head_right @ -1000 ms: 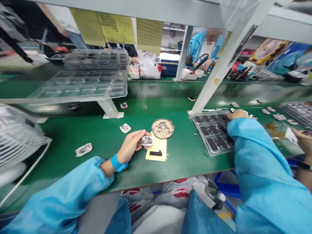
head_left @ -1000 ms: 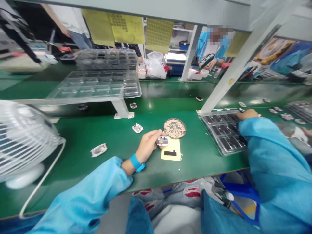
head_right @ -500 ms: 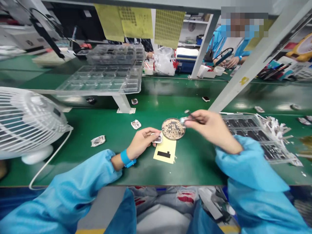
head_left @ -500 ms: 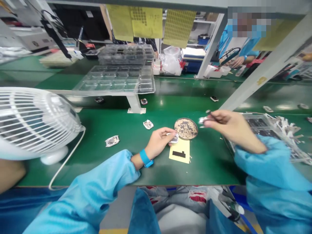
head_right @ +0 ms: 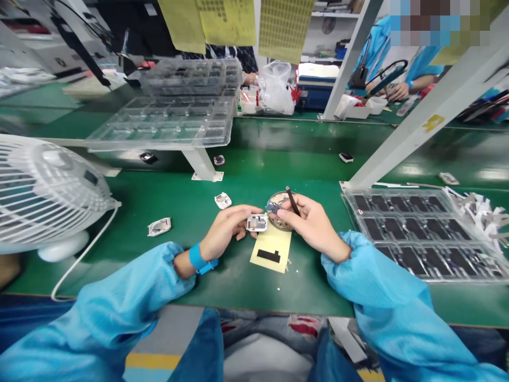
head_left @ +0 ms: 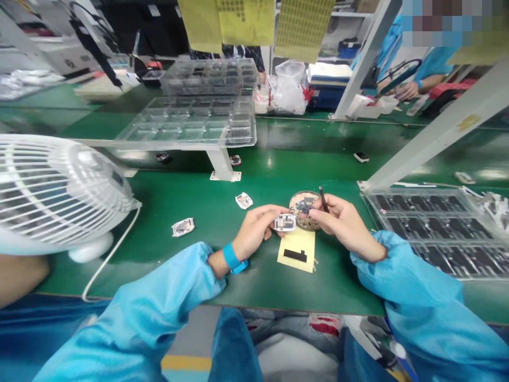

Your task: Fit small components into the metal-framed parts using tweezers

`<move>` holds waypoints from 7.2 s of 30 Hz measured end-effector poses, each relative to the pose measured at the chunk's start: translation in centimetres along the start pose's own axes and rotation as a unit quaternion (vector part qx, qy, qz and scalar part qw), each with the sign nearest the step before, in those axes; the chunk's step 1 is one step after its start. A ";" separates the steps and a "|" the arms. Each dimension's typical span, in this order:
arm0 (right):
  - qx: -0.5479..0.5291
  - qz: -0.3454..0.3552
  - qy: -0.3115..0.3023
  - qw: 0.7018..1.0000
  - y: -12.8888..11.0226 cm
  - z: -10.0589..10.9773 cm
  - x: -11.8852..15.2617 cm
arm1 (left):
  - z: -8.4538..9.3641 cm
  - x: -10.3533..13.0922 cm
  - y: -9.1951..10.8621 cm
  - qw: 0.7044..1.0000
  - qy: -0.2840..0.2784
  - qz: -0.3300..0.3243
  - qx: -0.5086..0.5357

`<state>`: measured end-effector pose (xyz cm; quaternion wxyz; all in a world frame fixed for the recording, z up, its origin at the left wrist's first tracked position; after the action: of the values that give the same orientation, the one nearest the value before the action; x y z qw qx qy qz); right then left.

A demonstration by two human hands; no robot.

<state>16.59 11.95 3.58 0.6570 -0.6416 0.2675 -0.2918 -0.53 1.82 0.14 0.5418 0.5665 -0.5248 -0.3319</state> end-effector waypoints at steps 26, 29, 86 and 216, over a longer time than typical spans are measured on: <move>0.076 0.047 -0.020 0.996 0.0 -0.3 -0.1 | -0.8 0.3 0.0 0.995 -0.072 0.007 -0.072; 0.065 0.036 -0.049 0.996 0.0 -0.3 0.0 | -0.5 0.0 0.2 0.996 -0.052 -0.006 -0.067; -0.084 -0.087 -0.005 0.993 2.8 -3.3 0.5 | -1.4 1.0 -0.5 0.991 -0.066 -0.115 0.037; 0.327 0.292 -0.037 0.898 0.4 0.1 -0.7 | -1.1 1.1 0.8 0.863 0.041 -0.193 -0.465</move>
<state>16.23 12.54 3.14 0.8949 -0.2942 0.3075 -0.1341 0.61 1.14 1.31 0.6885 0.3518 -0.1674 -0.6117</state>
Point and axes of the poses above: each hand's wrist, its own x-axis away from the middle knuckle, its own z-axis out of the back of the hand, y = z × x, the point moved 4 cm from there along -x, towards the middle knuckle
